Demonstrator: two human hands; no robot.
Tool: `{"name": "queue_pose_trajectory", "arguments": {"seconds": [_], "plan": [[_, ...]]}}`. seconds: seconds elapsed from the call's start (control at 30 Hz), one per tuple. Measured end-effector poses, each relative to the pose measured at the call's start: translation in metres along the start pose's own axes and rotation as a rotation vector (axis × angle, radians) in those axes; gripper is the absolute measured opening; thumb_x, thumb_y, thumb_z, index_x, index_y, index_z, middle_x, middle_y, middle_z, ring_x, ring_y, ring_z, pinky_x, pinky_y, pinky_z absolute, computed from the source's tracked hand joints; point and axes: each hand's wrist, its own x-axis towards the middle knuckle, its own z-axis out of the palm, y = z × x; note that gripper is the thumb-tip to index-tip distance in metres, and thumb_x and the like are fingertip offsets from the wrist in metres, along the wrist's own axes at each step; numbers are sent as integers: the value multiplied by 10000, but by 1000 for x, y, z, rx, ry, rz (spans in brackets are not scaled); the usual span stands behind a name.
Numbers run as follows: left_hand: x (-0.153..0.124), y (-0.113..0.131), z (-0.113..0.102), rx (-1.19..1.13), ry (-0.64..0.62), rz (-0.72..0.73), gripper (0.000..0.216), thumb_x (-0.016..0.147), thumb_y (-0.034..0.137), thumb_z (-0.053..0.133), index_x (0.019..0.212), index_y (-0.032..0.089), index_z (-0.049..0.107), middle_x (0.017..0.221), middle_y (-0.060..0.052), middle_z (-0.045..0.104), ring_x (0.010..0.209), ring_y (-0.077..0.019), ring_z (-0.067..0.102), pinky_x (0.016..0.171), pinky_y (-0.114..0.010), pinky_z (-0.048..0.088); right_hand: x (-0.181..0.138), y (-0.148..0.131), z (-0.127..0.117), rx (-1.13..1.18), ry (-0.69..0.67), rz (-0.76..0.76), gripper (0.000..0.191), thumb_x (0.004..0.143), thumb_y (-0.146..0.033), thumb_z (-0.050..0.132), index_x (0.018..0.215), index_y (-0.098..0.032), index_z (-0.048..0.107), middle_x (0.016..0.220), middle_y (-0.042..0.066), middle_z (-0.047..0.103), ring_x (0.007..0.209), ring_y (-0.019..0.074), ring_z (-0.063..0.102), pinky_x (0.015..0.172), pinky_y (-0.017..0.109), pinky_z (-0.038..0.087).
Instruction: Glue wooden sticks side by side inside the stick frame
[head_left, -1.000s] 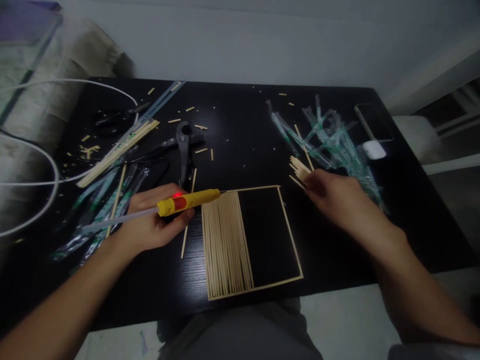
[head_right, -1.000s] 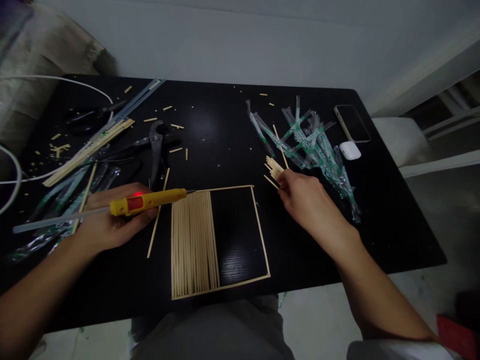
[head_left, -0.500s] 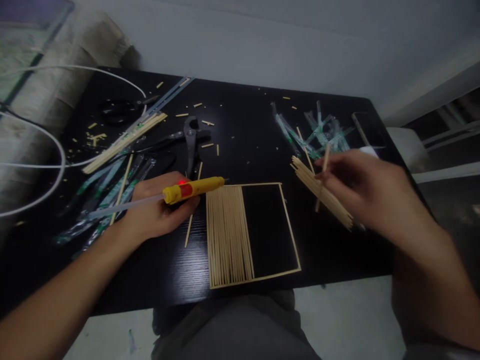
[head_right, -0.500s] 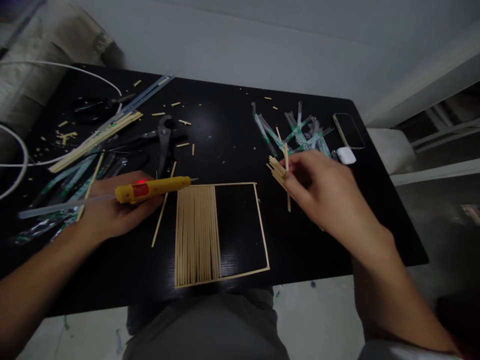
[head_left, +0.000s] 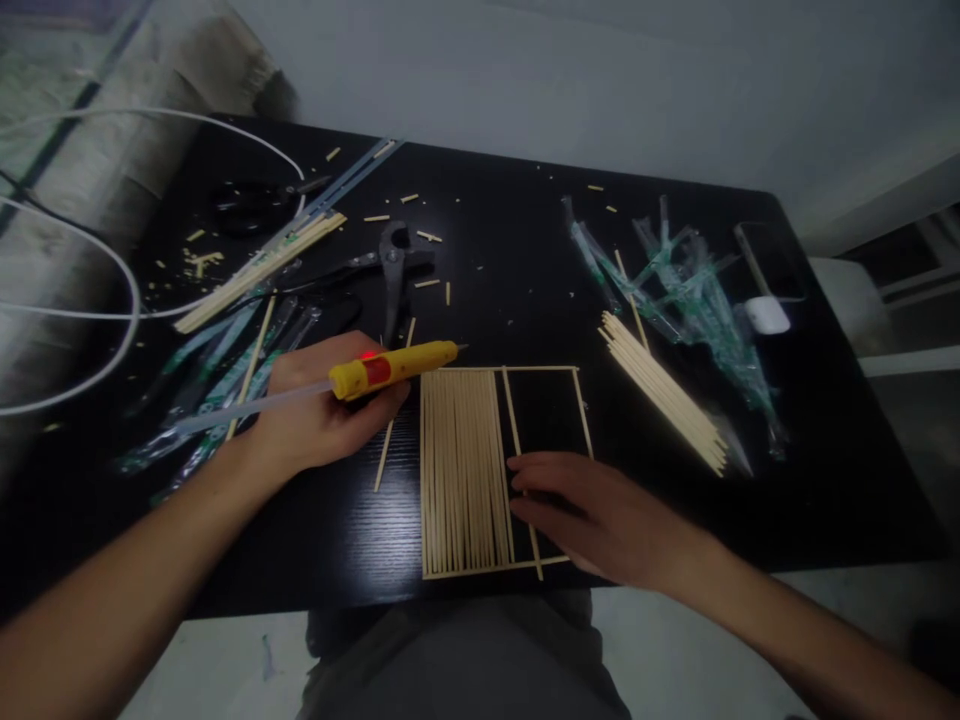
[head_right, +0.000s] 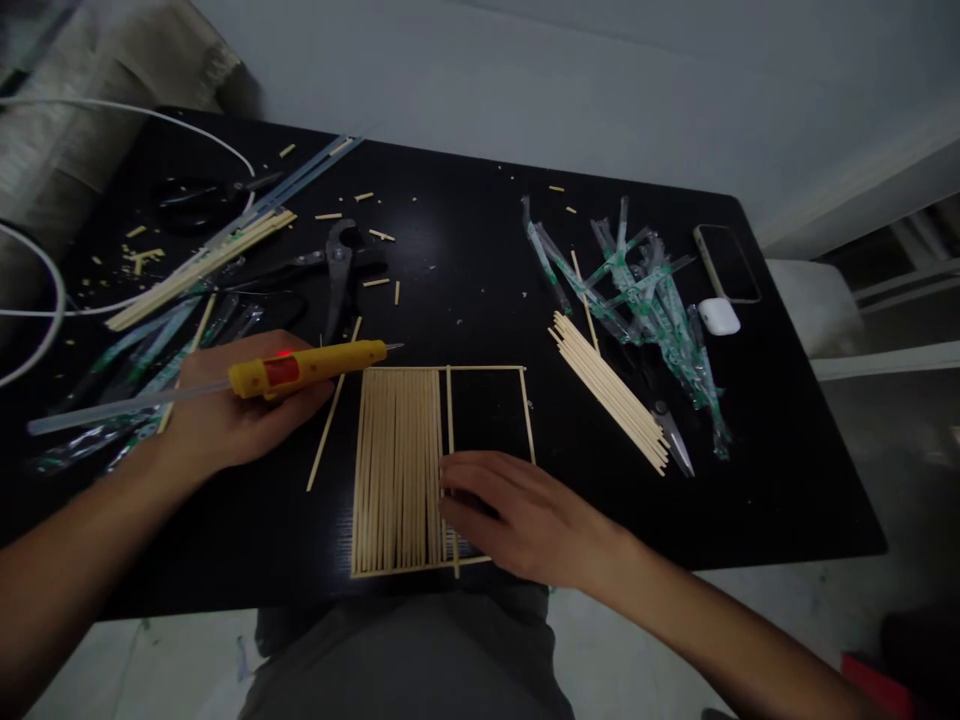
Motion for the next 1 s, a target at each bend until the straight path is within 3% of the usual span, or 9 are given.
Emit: {"name": "queue_pose_trajectory", "arguments": {"seconds": [0.1,0.23,0.43,0.7,0.9,1.0], "plan": [[-1,-1,1,10,-12,1,160,1019,326,681,914,205,691,837,-23,754,697,-154,700,580,-278,507,-8,5,3,-68,-15,-118,182,1092,-177,634,1189,-240,775,1239,81,839,1219,240,815,1052,378,710],[0,-2,2,0,-24,-30,176,1010,337,679,880,217,682,824,-16,743,704,-159,696,604,-289,518,-7,13,2,-123,86,-314,242,1065,-77,573,1197,-149,762,1216,145,811,1284,253,782,1054,385,706],[2,-1,3,-32,-17,2,164,1008,299,695,875,202,689,828,-22,747,680,-147,690,581,-273,509,11,32,-4,-135,149,-222,179,1087,-123,624,1172,-176,772,1241,139,792,1233,253,794,1026,426,723],[1,-3,4,-7,-44,26,135,1021,269,695,913,189,698,862,-48,768,700,-161,724,598,-287,548,23,46,1,-55,113,-274,163,1076,-143,682,1210,-163,774,1283,150,779,1329,275,745,1088,458,697],[0,-2,4,-69,-55,-56,96,1005,303,684,918,262,684,852,-8,748,694,-171,717,580,-329,540,27,48,-8,-39,62,-300,344,1026,-30,591,1301,-170,742,1349,161,762,1433,289,680,1124,506,672],[0,0,3,-72,-80,-104,131,1010,337,663,907,258,675,861,-9,746,700,-173,715,583,-351,552,27,50,-14,-69,60,-287,370,982,-12,575,1251,-191,755,1337,143,768,1399,293,699,1089,512,688]]}}
